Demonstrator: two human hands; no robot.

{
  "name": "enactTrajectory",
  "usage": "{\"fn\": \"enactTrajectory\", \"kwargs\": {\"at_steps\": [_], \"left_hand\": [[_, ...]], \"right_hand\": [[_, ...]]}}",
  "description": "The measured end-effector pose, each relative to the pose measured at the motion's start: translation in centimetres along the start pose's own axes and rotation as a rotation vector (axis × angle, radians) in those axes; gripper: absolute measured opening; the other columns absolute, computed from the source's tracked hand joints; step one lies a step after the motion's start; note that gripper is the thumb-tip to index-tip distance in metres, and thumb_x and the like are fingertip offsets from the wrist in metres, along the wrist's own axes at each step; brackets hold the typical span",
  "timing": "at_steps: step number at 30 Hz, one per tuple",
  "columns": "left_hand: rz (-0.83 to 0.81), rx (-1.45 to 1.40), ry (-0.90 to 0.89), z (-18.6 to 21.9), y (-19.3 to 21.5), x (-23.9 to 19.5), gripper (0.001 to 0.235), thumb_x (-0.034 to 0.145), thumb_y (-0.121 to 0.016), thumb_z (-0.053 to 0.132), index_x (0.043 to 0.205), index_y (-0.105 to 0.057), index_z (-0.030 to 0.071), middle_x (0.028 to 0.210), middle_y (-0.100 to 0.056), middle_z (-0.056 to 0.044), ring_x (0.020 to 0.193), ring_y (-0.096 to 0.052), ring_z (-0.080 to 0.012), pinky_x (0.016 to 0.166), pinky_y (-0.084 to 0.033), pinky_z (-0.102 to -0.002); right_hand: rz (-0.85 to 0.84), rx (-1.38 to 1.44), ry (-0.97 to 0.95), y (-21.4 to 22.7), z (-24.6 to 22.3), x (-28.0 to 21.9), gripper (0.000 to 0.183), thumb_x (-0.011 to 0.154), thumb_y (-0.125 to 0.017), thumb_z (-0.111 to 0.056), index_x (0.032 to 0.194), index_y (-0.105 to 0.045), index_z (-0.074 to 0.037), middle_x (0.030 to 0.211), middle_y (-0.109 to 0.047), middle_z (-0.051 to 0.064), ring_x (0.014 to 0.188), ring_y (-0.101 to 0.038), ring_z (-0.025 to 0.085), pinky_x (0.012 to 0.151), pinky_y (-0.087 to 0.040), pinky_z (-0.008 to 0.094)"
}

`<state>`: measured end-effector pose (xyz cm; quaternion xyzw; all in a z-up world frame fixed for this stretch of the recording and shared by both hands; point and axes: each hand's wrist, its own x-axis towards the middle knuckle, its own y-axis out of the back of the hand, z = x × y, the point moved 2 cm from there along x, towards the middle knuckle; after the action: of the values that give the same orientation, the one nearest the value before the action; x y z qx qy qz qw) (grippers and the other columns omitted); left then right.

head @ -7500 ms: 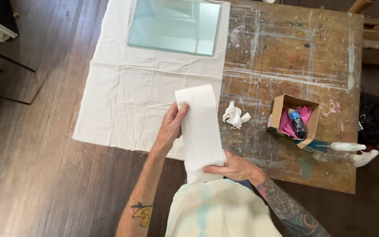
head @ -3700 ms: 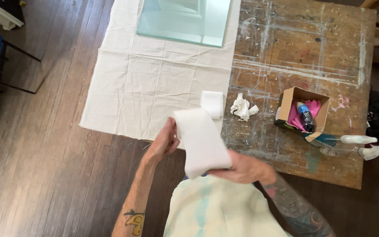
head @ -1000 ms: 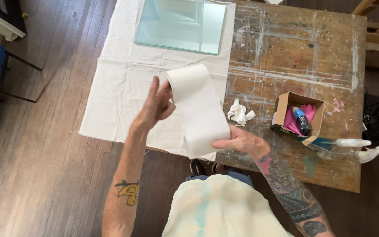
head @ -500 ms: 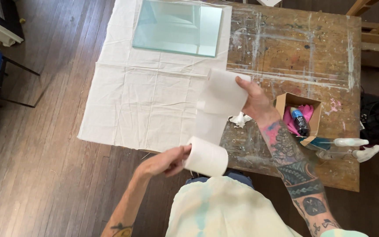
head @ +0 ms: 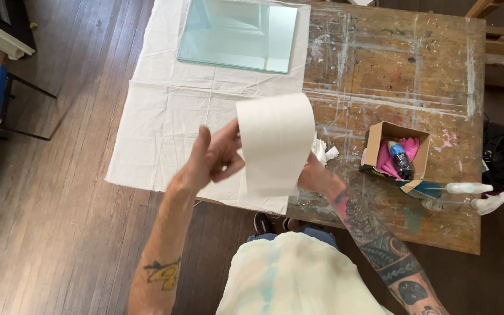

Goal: Cleaning a glass pane using paper towels

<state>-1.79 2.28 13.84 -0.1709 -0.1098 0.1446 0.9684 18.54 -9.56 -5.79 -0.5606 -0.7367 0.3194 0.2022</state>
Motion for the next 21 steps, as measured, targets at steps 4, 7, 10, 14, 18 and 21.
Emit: {"fn": "enactTrajectory", "kwargs": {"at_steps": [4, 7, 10, 14, 18, 21], "left_hand": [[0.066, 0.057, 0.060, 0.4, 1.1, 1.7, 0.107, 0.087, -0.017, 0.084, 0.162, -0.016, 0.008, 0.115, -0.064, -0.013, 0.029, -0.032, -0.0032, 0.024, -0.026, -0.016], [0.136, 0.079, 0.084, -1.0, 2.7, 2.0, 0.102, 0.089, -0.014, 0.082, 0.162, -0.019, 0.011, 0.114, -0.064, -0.009, 0.031, -0.031, -0.0024, 0.026, -0.025, -0.015], [0.219, 0.109, 0.128, -3.2, 4.2, 1.7, 0.098, 0.091, -0.014, 0.081, 0.161, -0.022, 0.013, 0.115, -0.064, -0.007, 0.034, -0.027, -0.0009, 0.028, -0.022, -0.014], [0.276, 0.073, 0.190, -6.4, 4.8, 0.2, 0.093, 0.095, -0.012, 0.080, 0.159, -0.028, 0.014, 0.109, -0.061, -0.003, 0.035, -0.029, -0.0003, 0.029, -0.020, -0.014], [0.231, 0.097, 0.355, -12.3, 5.8, -3.8, 0.093, 0.097, -0.008, 0.079, 0.152, -0.040, 0.011, 0.083, -0.047, 0.006, 0.037, -0.033, -0.0007, 0.032, -0.021, -0.014], [0.151, 0.243, 0.593, -10.3, 2.3, -5.7, 0.112, 0.090, -0.004, 0.085, 0.153, -0.036, -0.001, 0.068, -0.051, 0.001, 0.035, -0.028, -0.0047, 0.035, -0.021, -0.023]], "right_hand": [[-0.163, 0.139, -0.031, 0.4, 2.5, -1.5, 0.102, 0.087, -0.037, -0.087, 0.147, -0.049, -0.005, 0.145, -0.057, 0.019, 0.130, -0.057, 0.037, 0.110, -0.042, 0.057], [-0.265, 0.225, 0.029, -4.2, -0.5, -2.2, 0.096, 0.092, -0.035, -0.077, 0.145, -0.047, 0.003, 0.136, -0.061, 0.025, 0.119, -0.063, 0.040, 0.105, -0.047, 0.058], [-0.344, 0.046, 0.077, -7.9, -4.3, -2.0, 0.079, 0.091, -0.047, -0.057, 0.143, -0.049, 0.003, 0.130, -0.064, 0.024, 0.116, -0.065, 0.037, 0.105, -0.048, 0.058], [-0.049, -0.213, 0.079, -8.7, -6.6, -3.6, 0.066, 0.071, -0.072, -0.004, 0.135, -0.056, 0.001, 0.118, -0.071, 0.023, 0.109, -0.070, 0.037, 0.099, -0.055, 0.057], [0.517, -0.113, 0.177, -12.0, -10.9, -1.1, 0.071, 0.059, -0.075, 0.010, 0.127, -0.061, -0.005, 0.112, -0.074, 0.016, 0.104, -0.073, 0.034, 0.093, -0.060, 0.054], [0.368, 0.158, 0.220, -11.9, -14.5, 0.6, 0.051, 0.082, -0.072, -0.028, 0.130, -0.063, -0.012, 0.114, -0.075, 0.012, 0.105, -0.074, 0.031, 0.102, -0.054, 0.049]]}}
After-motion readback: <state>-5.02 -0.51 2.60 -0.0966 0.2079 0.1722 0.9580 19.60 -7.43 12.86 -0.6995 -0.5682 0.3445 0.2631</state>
